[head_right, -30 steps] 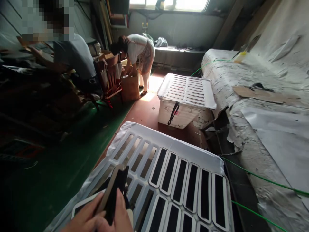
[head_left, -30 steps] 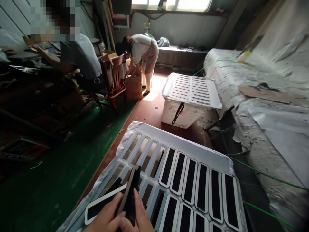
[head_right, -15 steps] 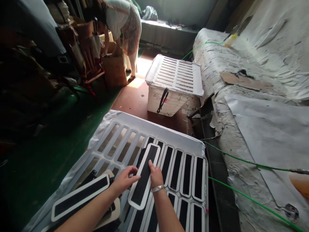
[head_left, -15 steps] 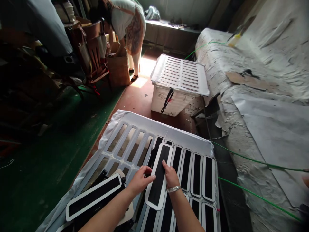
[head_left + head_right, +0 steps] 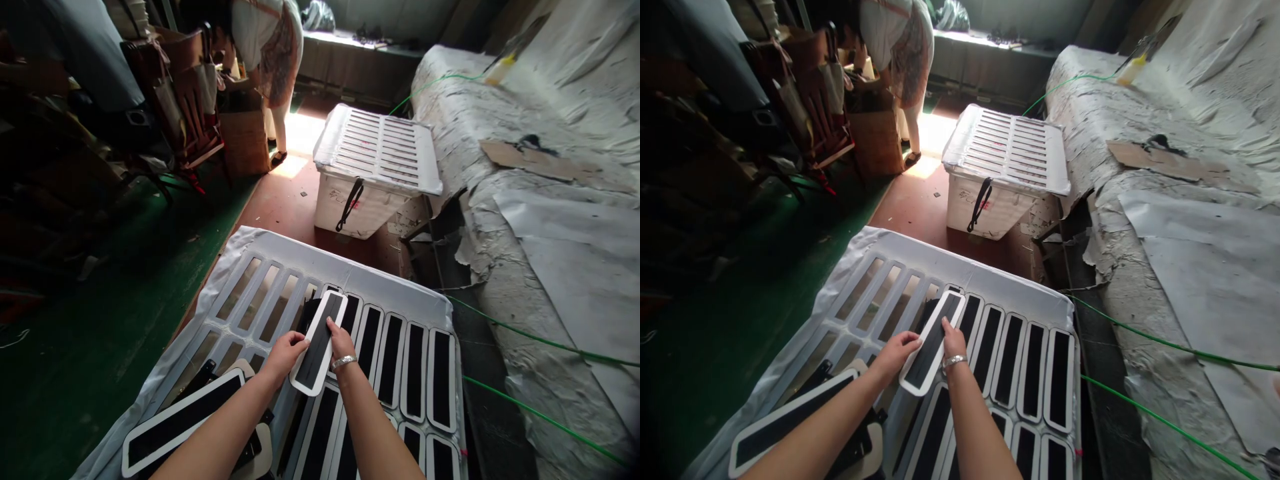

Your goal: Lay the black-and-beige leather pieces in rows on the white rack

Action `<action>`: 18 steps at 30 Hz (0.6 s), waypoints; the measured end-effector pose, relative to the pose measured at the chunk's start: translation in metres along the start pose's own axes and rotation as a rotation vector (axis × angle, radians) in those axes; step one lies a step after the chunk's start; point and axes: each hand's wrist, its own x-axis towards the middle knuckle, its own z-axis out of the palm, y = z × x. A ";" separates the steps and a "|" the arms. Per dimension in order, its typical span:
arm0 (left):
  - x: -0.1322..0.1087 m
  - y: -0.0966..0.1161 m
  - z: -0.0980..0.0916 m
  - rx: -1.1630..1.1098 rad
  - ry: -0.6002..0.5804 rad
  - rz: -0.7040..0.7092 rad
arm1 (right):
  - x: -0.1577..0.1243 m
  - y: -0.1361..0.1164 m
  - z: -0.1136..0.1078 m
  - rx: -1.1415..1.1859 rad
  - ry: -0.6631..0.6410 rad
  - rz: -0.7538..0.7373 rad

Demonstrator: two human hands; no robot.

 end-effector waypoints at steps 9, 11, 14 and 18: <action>0.071 -0.002 -0.024 0.160 -0.011 -0.020 | 0.069 -0.003 0.035 -0.337 0.168 -0.431; 0.078 -0.004 -0.019 0.163 -0.047 -0.046 | 0.073 -0.001 0.031 -0.388 0.203 -0.466; 0.086 -0.010 -0.012 0.194 -0.062 -0.068 | 0.077 0.006 0.029 -0.488 0.239 -0.497; 0.092 -0.022 -0.021 0.296 0.003 -0.051 | 0.078 0.015 0.039 -0.656 0.226 -0.502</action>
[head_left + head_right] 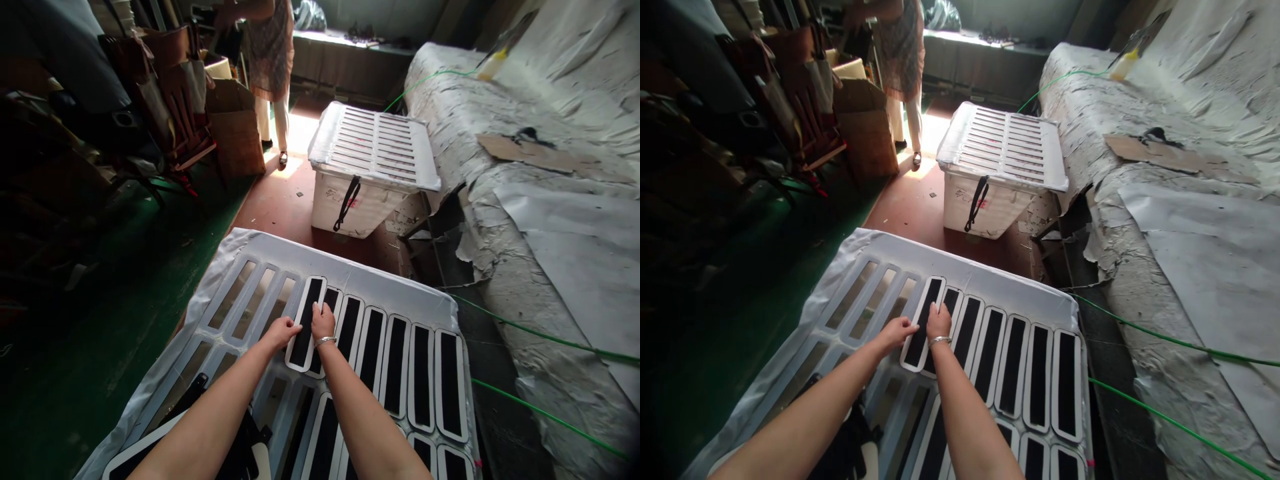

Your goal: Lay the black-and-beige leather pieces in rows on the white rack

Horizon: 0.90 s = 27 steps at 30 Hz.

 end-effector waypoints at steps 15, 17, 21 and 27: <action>0.006 -0.021 -0.008 0.386 0.224 0.096 | 0.008 -0.003 -0.010 -0.416 -0.391 0.054; 0.009 -0.022 -0.006 0.412 0.228 0.089 | 0.013 -0.004 -0.013 -0.414 -0.431 0.065; 0.017 -0.025 -0.002 0.451 0.205 0.056 | 0.021 0.000 -0.022 -0.349 -0.567 0.134; 0.018 -0.021 -0.015 0.540 0.170 0.037 | 0.022 0.007 -0.015 -0.249 -0.601 0.188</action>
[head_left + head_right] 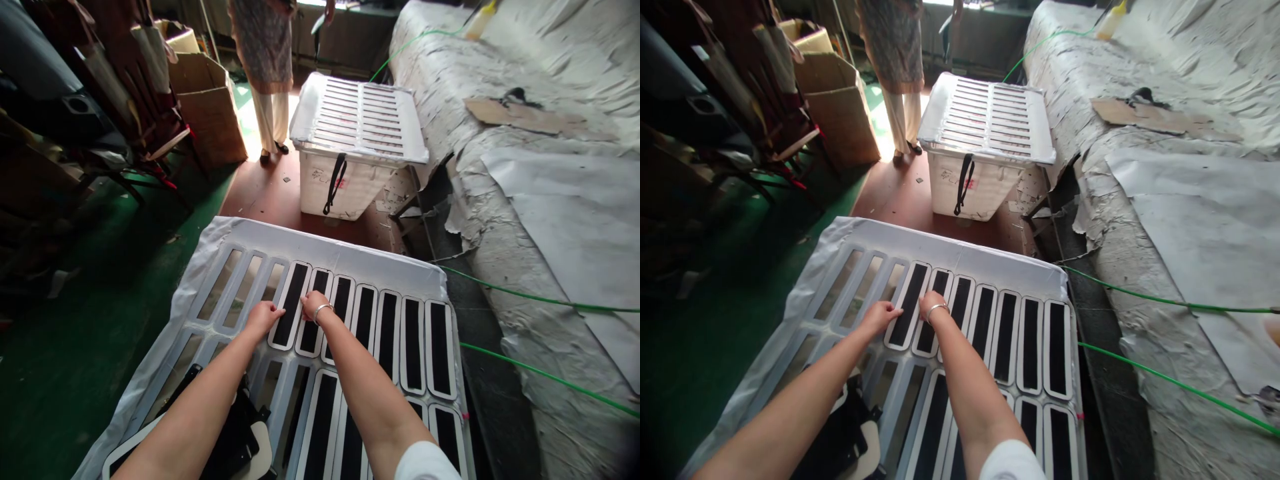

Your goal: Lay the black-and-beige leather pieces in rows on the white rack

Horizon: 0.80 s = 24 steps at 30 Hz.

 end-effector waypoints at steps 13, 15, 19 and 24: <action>0.000 0.004 -0.001 0.051 -0.054 -0.054 | 0.005 0.004 -0.004 0.046 -0.042 0.006; 0.001 0.000 -0.004 0.043 -0.060 -0.063 | 0.005 0.000 -0.002 0.020 -0.044 0.013; 0.004 -0.005 -0.002 0.000 -0.095 -0.093 | 0.002 -0.007 -0.003 -0.038 -0.061 0.038; 0.008 -0.009 0.006 -0.098 -0.147 -0.132 | -0.002 -0.009 -0.011 -0.087 -0.023 0.014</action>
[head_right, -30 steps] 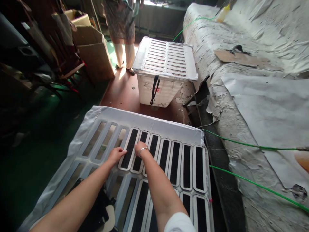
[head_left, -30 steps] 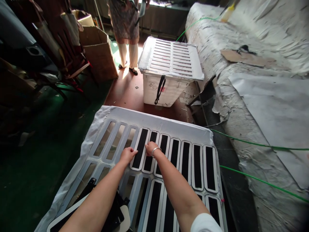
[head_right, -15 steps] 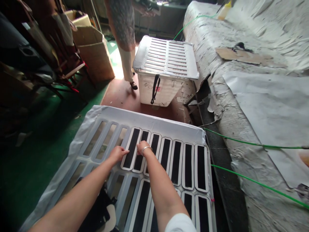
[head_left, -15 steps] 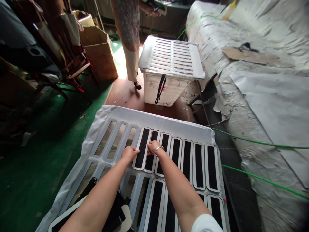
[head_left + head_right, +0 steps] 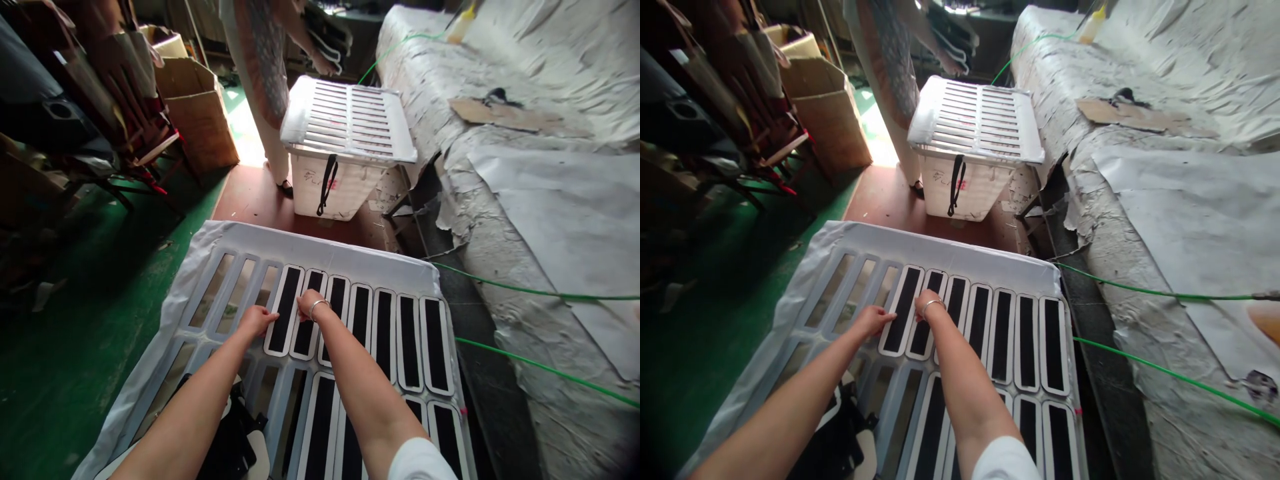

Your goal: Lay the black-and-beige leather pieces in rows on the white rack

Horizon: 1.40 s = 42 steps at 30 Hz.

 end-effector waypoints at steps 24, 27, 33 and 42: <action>-0.016 0.020 -0.018 0.397 0.132 0.134 | 0.022 -0.002 0.007 -0.700 0.458 -0.404; -0.019 0.023 -0.023 0.434 0.121 0.112 | 0.015 -0.006 0.027 -0.724 0.435 -0.371; -0.053 -0.026 -0.093 0.396 0.077 0.137 | -0.023 0.004 0.085 -0.700 0.411 -0.452; -0.194 -0.187 -0.109 0.242 0.011 0.066 | -0.109 -0.029 0.137 -0.357 0.002 -0.663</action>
